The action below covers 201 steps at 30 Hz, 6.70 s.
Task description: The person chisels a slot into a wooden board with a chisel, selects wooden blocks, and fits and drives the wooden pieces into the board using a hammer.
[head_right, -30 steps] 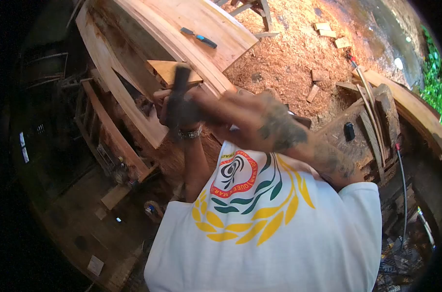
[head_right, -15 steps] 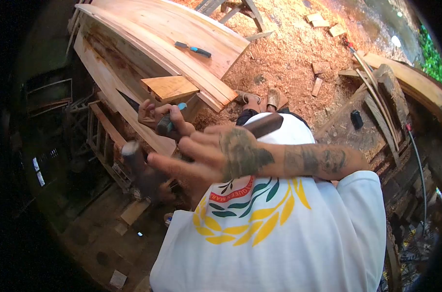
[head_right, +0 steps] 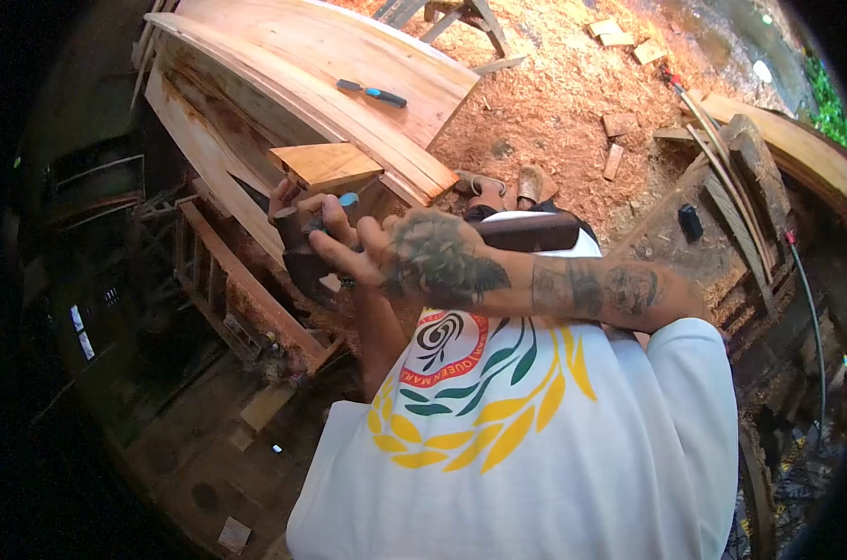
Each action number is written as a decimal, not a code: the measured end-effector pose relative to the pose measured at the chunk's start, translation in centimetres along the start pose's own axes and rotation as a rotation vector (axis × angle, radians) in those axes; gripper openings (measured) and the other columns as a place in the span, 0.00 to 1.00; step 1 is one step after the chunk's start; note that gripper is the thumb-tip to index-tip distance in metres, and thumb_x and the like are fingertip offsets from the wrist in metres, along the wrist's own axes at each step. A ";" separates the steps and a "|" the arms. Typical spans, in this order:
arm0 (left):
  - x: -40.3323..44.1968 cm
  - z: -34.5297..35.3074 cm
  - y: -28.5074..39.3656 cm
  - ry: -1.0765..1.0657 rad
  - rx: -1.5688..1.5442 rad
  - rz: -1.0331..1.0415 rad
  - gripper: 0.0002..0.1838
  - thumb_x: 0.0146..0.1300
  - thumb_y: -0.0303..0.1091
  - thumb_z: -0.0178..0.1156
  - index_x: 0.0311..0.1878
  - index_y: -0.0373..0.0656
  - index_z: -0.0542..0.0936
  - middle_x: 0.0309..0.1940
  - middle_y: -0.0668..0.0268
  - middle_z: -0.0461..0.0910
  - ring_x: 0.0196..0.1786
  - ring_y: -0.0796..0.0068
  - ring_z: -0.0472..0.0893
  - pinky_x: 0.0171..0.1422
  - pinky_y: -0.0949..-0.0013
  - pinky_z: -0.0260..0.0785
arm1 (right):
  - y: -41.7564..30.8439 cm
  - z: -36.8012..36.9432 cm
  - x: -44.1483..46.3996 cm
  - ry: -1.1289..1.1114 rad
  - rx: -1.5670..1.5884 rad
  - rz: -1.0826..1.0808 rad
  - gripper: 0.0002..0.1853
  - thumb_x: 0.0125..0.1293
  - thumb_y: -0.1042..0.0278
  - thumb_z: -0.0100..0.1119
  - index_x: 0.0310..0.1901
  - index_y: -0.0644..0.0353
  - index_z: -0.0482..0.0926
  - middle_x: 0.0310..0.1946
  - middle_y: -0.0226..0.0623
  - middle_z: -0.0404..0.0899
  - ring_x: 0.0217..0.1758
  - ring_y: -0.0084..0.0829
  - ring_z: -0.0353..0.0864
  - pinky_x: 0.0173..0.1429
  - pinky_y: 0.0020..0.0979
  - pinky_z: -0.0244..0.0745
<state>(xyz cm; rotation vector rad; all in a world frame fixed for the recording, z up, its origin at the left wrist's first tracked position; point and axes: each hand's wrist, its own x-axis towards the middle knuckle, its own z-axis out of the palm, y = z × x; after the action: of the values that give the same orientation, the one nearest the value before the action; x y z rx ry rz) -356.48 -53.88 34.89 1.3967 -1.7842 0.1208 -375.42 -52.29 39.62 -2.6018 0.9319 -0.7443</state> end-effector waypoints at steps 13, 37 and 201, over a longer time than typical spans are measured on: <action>1.6 -0.8 -2.2 -0.226 -0.026 0.216 0.05 0.68 0.30 0.54 0.34 0.42 0.74 0.50 0.57 0.71 0.49 0.66 0.76 0.59 0.56 0.71 | -1.0 -0.5 -0.4 0.069 0.085 0.016 0.30 0.57 0.68 0.61 0.65 0.53 0.76 0.27 0.28 0.71 0.22 0.23 0.78 0.24 0.29 0.73; -3.8 1.4 -2.2 0.347 -0.676 -0.504 0.08 0.61 0.33 0.56 0.27 0.45 0.72 0.31 0.63 0.73 0.35 0.70 0.74 0.48 0.62 0.73 | 1.2 -1.0 -4.4 -0.237 0.405 0.327 0.31 0.63 0.61 0.69 0.68 0.49 0.71 0.29 0.34 0.79 0.29 0.39 0.85 0.33 0.41 0.80; -20.7 7.6 -18.7 -0.385 -0.062 -1.166 0.19 0.54 0.37 0.68 0.48 0.40 0.83 0.41 0.44 0.85 0.48 0.39 0.83 0.53 0.45 0.77 | 3.6 -7.1 14.7 -0.030 0.742 0.147 0.15 0.74 0.56 0.57 0.41 0.61 0.75 0.29 0.40 0.75 0.30 0.33 0.76 0.33 0.35 0.77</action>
<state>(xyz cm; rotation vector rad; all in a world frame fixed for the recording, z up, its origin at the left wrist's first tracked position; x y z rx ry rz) -344.62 -49.33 8.88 2.2815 -0.9619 -0.8491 -371.49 -65.13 49.51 -1.8721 0.6560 -0.8127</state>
